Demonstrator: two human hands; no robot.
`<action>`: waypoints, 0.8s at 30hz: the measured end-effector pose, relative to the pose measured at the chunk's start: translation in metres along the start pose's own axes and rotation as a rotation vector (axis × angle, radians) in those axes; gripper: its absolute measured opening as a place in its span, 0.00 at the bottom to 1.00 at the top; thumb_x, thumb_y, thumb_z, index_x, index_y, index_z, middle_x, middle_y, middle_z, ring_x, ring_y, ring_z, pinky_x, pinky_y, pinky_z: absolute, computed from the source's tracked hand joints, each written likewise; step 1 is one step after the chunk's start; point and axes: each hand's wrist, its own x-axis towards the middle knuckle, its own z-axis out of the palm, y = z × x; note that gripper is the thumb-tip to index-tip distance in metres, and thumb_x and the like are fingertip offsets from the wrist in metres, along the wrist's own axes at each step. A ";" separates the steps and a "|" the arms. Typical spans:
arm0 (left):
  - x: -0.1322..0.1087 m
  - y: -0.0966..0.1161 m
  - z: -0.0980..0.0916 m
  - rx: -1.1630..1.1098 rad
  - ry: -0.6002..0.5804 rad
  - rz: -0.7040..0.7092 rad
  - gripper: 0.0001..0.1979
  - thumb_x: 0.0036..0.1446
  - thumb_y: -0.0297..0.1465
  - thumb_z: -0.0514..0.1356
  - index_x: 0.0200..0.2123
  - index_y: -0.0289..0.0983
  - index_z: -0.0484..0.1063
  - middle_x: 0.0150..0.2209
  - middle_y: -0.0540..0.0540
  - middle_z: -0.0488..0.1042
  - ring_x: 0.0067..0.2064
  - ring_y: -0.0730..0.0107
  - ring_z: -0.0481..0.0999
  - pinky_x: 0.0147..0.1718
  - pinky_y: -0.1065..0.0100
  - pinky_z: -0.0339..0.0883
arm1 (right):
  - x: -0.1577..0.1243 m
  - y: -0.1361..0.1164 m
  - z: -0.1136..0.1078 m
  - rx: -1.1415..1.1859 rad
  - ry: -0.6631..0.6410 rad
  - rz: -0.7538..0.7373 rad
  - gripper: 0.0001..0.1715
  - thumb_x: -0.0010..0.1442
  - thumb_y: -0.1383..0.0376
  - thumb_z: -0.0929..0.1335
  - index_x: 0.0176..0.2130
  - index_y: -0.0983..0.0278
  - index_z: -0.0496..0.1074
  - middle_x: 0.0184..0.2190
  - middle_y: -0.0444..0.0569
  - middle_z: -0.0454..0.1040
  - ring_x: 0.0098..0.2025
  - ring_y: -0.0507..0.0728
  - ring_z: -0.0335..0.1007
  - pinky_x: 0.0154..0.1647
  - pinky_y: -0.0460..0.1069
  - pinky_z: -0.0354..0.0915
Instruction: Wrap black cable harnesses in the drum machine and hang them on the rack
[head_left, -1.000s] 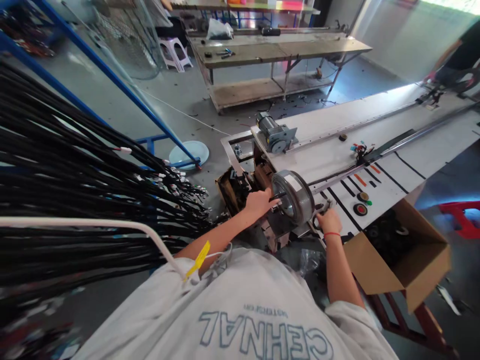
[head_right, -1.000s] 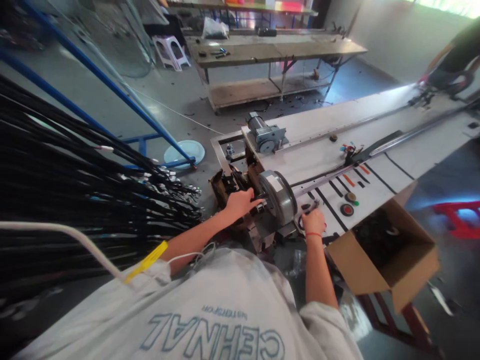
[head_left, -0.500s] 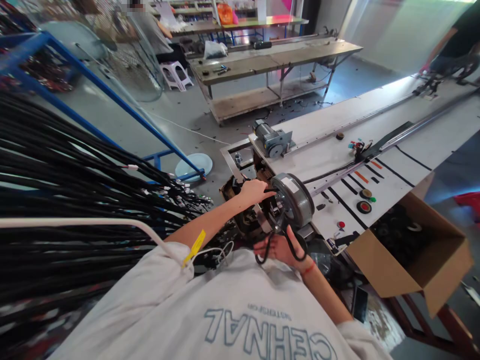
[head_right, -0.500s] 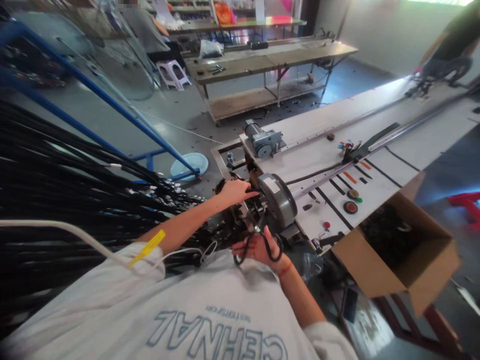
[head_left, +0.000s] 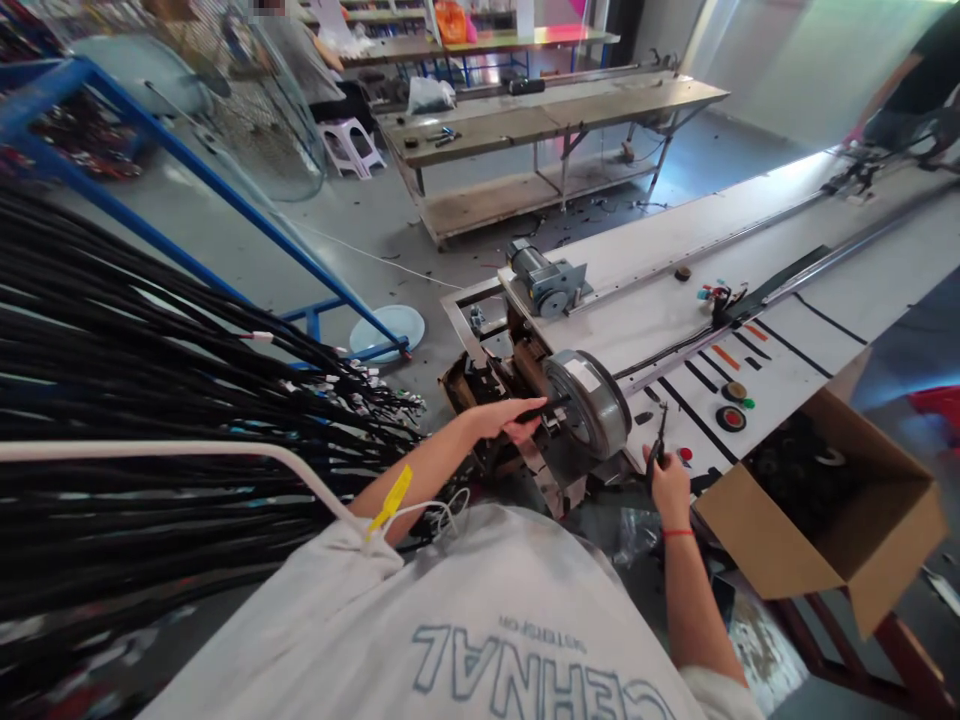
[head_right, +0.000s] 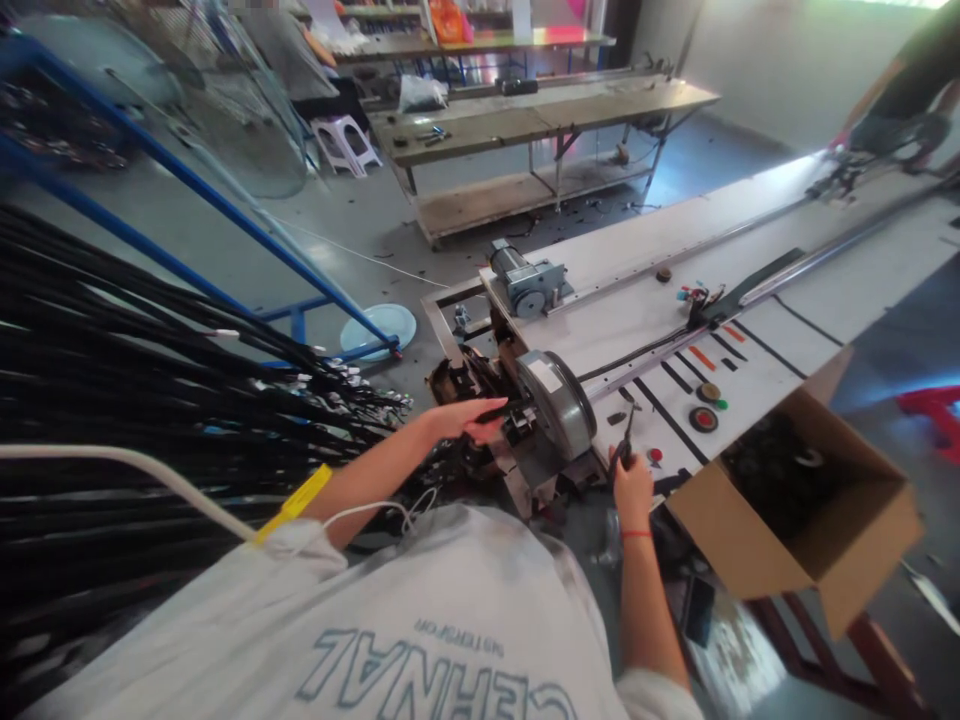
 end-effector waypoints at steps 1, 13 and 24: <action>0.001 -0.009 0.014 -0.147 -0.010 0.029 0.32 0.62 0.54 0.50 0.28 0.32 0.77 0.12 0.53 0.60 0.14 0.76 0.55 0.22 0.69 0.62 | 0.016 0.004 -0.002 -0.115 0.050 0.014 0.30 0.53 0.41 0.64 0.30 0.65 0.71 0.29 0.58 0.73 0.34 0.65 0.71 0.39 0.58 0.66; 0.018 -0.027 0.071 -1.164 0.119 -0.080 0.08 0.66 0.29 0.55 0.40 0.32 0.72 0.25 0.48 0.74 0.19 0.81 0.69 0.15 0.81 0.59 | 0.054 -0.059 0.023 0.245 -0.532 -0.351 0.36 0.55 0.36 0.62 0.27 0.66 0.72 0.20 0.44 0.66 0.27 0.54 0.63 0.28 0.48 0.60; 0.029 -0.025 0.058 -0.338 0.059 0.140 0.22 0.62 0.49 0.54 0.26 0.37 0.62 0.11 0.58 0.55 0.11 0.80 0.51 0.14 0.76 0.49 | 0.187 0.008 -0.096 -0.387 0.151 0.094 0.25 0.65 0.63 0.56 0.55 0.71 0.67 0.55 0.65 0.67 0.59 0.66 0.59 0.60 0.62 0.52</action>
